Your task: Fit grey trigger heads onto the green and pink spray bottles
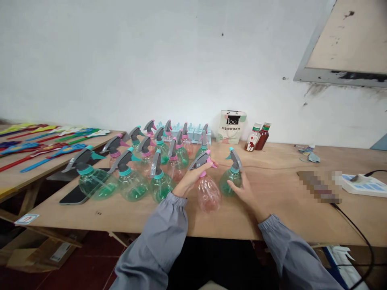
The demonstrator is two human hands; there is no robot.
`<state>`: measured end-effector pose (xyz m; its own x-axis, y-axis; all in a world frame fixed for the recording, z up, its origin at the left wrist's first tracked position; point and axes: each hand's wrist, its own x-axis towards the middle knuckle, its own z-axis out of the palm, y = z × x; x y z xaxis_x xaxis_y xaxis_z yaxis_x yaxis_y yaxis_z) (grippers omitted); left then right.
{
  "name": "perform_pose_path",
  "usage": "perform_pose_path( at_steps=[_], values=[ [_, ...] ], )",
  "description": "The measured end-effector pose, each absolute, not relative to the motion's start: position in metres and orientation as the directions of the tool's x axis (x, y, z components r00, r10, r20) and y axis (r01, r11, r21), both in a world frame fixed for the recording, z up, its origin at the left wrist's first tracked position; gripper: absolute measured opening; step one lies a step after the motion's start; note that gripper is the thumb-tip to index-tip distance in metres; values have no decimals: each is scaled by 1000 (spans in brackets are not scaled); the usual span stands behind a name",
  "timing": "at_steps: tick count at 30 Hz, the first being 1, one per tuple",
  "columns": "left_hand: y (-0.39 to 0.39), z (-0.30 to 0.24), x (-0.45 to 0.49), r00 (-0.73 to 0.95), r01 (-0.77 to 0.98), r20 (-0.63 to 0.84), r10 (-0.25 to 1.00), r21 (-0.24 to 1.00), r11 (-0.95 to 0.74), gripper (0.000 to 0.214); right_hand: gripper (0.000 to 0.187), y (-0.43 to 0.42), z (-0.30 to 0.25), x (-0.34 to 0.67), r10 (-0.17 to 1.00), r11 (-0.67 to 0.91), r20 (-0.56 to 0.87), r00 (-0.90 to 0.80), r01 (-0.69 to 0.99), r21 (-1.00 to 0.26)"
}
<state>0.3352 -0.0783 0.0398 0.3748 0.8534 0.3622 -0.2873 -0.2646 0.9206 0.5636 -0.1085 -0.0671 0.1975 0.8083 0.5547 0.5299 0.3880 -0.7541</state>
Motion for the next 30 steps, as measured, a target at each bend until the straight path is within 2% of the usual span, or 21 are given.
perform_pose_path(
  at_steps=[4, 10, 14, 20, 23, 27, 30],
  values=[
    [-78, 39, 338, 295, -298, 283, 913, 935, -194, 41, 58, -109, -67, 564, 801, 405, 569, 185, 531, -744],
    [-77, 35, 338, 337, -285, 285, 897, 939, -192, 30, 54, -110, -66, 564, 793, 408, 578, 192, 536, -739],
    [-79, 35, 341, 213, -330, 192, 958, 937, -115, 38, 54, -111, -65, 564, 792, 407, 578, 198, 534, -741],
    [-81, 39, 339, 358, -236, 325, 875, 939, -252, 29, 58, -112, -63, 564, 801, 401, 565, 197, 523, -752],
    [-81, 38, 339, 308, -228, 322, 895, 938, -260, 34, 57, -113, -62, 564, 799, 407, 570, 193, 525, -748],
    [-80, 35, 339, 240, -241, 231, 943, 955, -173, 44, 54, -113, -62, 563, 786, 419, 589, 191, 536, -733],
    [-79, 36, 336, 299, -225, 297, 907, 945, -236, 38, 55, -113, -62, 563, 786, 418, 589, 188, 541, -730]
  ],
)
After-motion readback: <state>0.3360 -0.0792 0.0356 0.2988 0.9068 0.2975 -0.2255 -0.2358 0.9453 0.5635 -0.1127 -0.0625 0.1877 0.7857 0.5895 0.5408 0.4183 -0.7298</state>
